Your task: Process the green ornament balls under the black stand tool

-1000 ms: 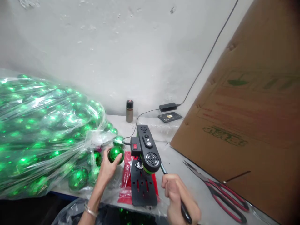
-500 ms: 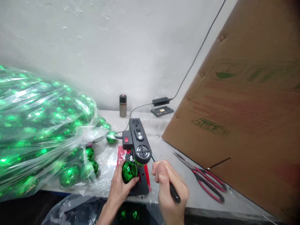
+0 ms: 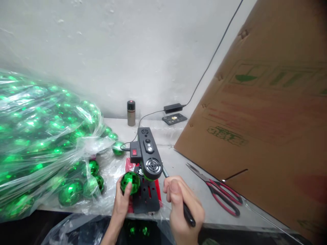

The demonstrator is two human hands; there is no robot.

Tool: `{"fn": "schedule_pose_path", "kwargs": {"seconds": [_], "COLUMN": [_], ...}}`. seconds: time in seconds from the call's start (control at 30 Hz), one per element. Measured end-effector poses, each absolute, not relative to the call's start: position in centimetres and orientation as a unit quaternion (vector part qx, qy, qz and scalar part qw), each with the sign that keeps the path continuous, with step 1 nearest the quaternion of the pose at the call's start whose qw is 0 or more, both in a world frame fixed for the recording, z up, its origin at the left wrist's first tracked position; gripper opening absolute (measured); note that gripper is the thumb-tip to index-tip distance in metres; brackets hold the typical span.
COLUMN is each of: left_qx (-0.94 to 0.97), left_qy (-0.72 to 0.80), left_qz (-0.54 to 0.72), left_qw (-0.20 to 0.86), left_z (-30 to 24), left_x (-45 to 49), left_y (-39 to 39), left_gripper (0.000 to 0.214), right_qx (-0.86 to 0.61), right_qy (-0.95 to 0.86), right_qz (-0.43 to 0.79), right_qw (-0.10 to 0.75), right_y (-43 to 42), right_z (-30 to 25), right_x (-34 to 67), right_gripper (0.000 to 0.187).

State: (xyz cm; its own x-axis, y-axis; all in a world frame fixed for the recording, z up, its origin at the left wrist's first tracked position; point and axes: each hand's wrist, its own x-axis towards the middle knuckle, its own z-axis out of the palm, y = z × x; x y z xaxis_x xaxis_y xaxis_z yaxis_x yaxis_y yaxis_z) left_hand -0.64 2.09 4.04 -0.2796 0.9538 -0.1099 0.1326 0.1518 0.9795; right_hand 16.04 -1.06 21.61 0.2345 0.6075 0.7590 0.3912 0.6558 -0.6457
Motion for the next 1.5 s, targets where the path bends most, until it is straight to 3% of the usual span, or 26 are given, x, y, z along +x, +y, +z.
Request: {"fn": "schedule_pose_path", "kwargs": {"seconds": [0.33,0.53,1.03,1.3,1.5], "left_qx": [0.516,0.593,0.639,0.604,0.607], "left_qy": [0.591,0.582,0.570,0.554,0.552], "left_qz": [0.483,0.462,0.457,0.469,0.463], "left_qw": [0.390,0.309,0.243,0.329,0.334], "left_z": [2.4,2.9,2.9,1.2,2.4], "left_x": [0.5,1.3,2.4,3.3,3.1], "left_y": [1.3,1.3,1.6,2.5,2.5], "left_gripper": [0.087,0.076,0.071,0.083,0.081], "right_qx": [-0.410,-0.408,-0.410,-0.415,-0.403], "right_qy": [-0.614,-0.616,-0.617,-0.621,-0.620], "right_qz": [0.081,0.084,0.084,0.083,0.059], "right_qw": [0.669,0.668,0.667,0.659,0.670], "right_y": [-1.1,-1.2,-1.2,-1.3,-1.5], "right_z": [22.0,22.1,22.1,22.0,19.4], "right_x": [15.9,16.0,16.1,16.2,16.1], "right_gripper": [0.035,0.034,0.033,0.034,0.036]}}
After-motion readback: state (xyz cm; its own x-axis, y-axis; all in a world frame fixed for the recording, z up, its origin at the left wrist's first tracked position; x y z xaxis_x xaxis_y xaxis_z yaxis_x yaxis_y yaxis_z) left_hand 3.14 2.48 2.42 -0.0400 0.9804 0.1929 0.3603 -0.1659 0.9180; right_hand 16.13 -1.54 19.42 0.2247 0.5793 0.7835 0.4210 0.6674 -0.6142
